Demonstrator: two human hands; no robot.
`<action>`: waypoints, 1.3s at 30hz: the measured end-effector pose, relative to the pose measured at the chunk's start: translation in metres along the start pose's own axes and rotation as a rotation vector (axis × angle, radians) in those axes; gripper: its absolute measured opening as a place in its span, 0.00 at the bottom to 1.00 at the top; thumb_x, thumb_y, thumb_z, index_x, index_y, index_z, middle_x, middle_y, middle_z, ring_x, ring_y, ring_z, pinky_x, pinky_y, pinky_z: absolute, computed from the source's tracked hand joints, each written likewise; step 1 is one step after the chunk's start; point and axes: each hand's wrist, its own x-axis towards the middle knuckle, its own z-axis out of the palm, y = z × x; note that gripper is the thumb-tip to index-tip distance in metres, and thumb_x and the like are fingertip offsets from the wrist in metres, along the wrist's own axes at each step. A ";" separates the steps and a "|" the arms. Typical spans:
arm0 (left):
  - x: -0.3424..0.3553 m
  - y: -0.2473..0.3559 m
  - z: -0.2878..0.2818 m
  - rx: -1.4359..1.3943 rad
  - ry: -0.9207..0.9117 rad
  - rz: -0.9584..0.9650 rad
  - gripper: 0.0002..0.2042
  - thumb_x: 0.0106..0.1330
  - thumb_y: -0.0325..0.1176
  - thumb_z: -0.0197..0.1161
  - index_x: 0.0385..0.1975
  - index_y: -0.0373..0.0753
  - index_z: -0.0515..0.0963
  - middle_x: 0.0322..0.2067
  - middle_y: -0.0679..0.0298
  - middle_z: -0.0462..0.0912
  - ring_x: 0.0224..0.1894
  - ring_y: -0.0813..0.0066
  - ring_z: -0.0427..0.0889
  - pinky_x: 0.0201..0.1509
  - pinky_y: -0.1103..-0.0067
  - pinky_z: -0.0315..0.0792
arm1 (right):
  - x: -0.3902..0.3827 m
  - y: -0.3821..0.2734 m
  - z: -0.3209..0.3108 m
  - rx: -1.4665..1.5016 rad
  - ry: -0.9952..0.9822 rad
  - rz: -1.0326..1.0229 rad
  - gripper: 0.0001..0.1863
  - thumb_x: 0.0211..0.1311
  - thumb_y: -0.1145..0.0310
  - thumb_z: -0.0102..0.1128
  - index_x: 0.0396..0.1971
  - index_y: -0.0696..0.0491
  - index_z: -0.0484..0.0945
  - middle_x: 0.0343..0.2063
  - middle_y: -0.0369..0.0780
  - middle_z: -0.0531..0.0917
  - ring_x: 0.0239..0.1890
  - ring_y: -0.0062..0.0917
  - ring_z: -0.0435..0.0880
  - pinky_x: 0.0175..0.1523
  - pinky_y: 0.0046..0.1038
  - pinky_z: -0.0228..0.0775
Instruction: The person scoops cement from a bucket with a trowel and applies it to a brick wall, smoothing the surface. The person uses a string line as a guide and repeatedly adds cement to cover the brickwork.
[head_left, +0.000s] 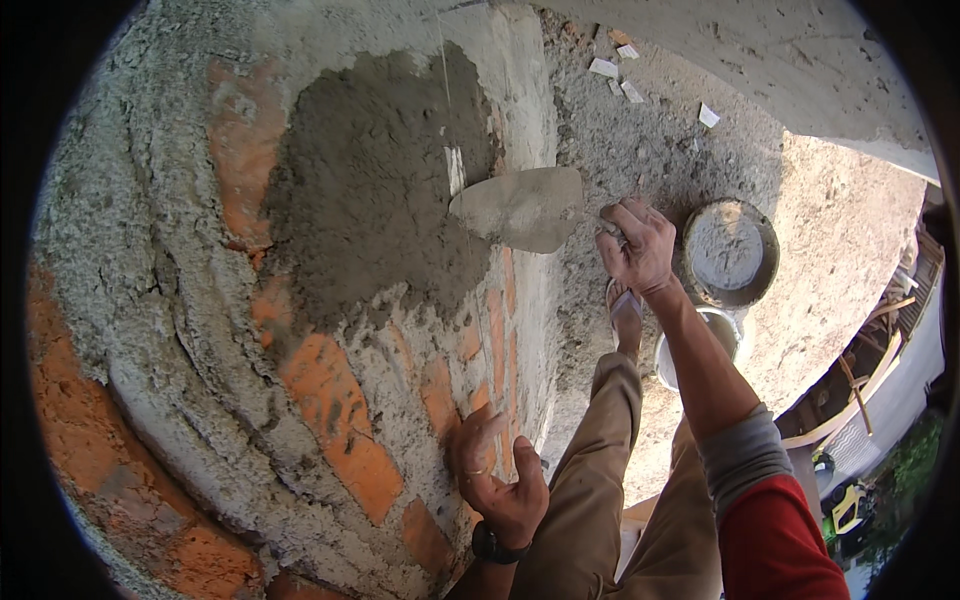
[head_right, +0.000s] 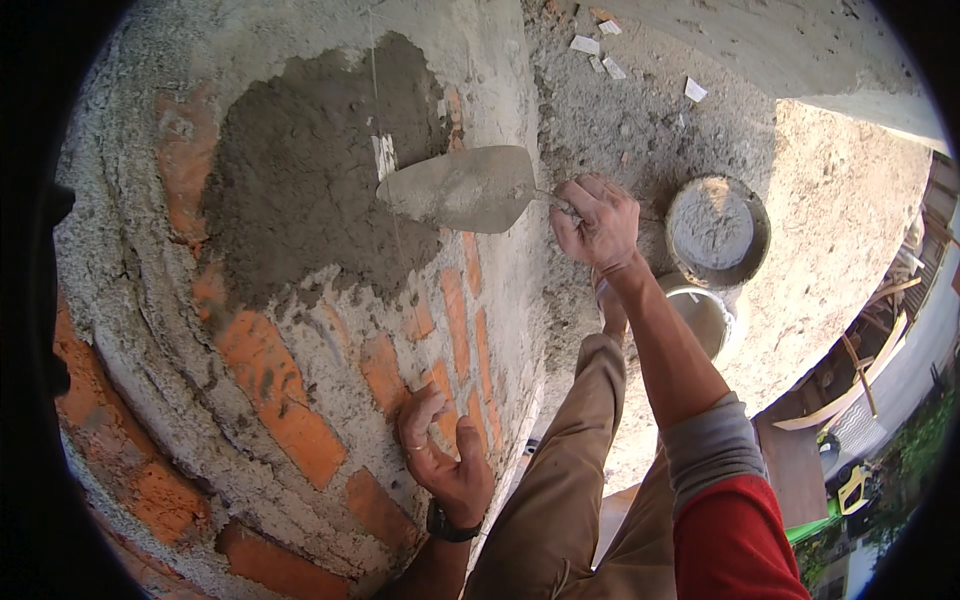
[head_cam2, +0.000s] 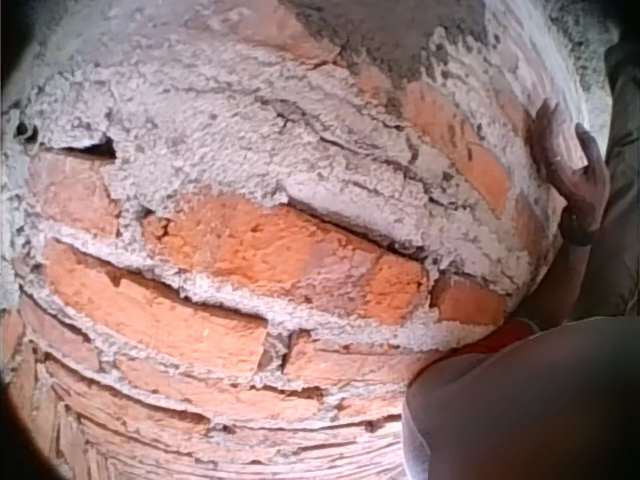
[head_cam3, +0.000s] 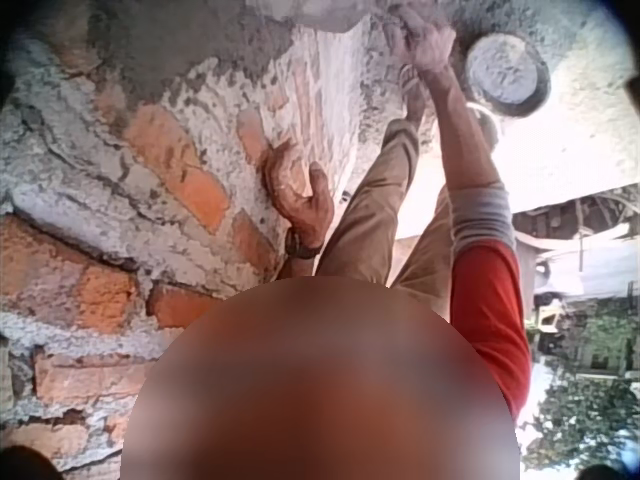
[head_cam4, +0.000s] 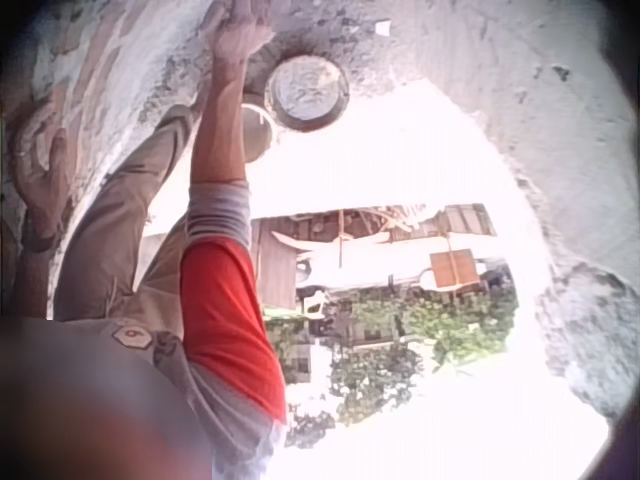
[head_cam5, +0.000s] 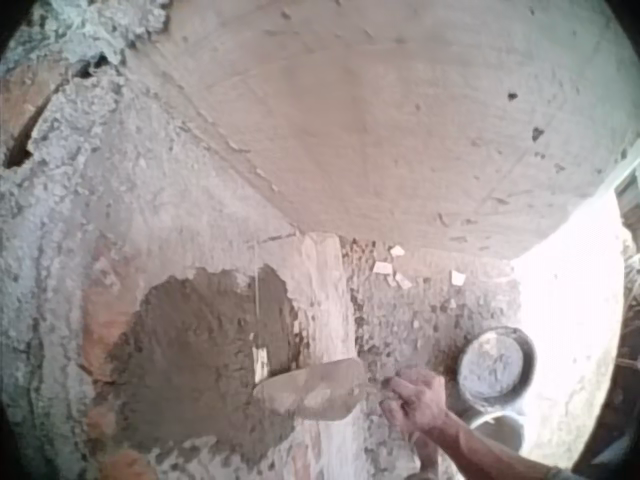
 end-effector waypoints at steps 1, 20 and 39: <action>0.000 0.000 0.000 -0.019 0.003 -0.008 0.16 0.65 0.24 0.64 0.53 0.35 0.76 0.51 0.50 0.83 0.52 0.52 0.82 0.60 0.60 0.74 | -0.003 0.000 0.000 0.021 0.019 -0.025 0.08 0.46 0.70 0.63 0.30 0.50 0.81 0.24 0.39 0.79 0.29 0.39 0.83 0.34 0.37 0.76; 0.011 0.015 -0.003 0.141 -0.067 0.018 0.20 0.63 0.26 0.63 0.57 0.35 0.78 0.62 0.44 0.75 0.66 0.44 0.73 0.64 0.56 0.71 | -0.025 -0.011 0.011 0.361 -0.290 0.350 0.08 0.49 0.71 0.61 0.32 0.51 0.78 0.21 0.42 0.81 0.23 0.38 0.84 0.32 0.32 0.76; 0.009 0.005 -0.001 -0.022 0.014 0.055 0.14 0.63 0.23 0.65 0.49 0.33 0.78 0.47 0.51 0.85 0.49 0.52 0.84 0.54 0.63 0.77 | 0.024 0.027 0.028 0.177 -0.162 0.076 0.06 0.51 0.67 0.65 0.30 0.47 0.81 0.23 0.42 0.83 0.27 0.41 0.85 0.31 0.36 0.77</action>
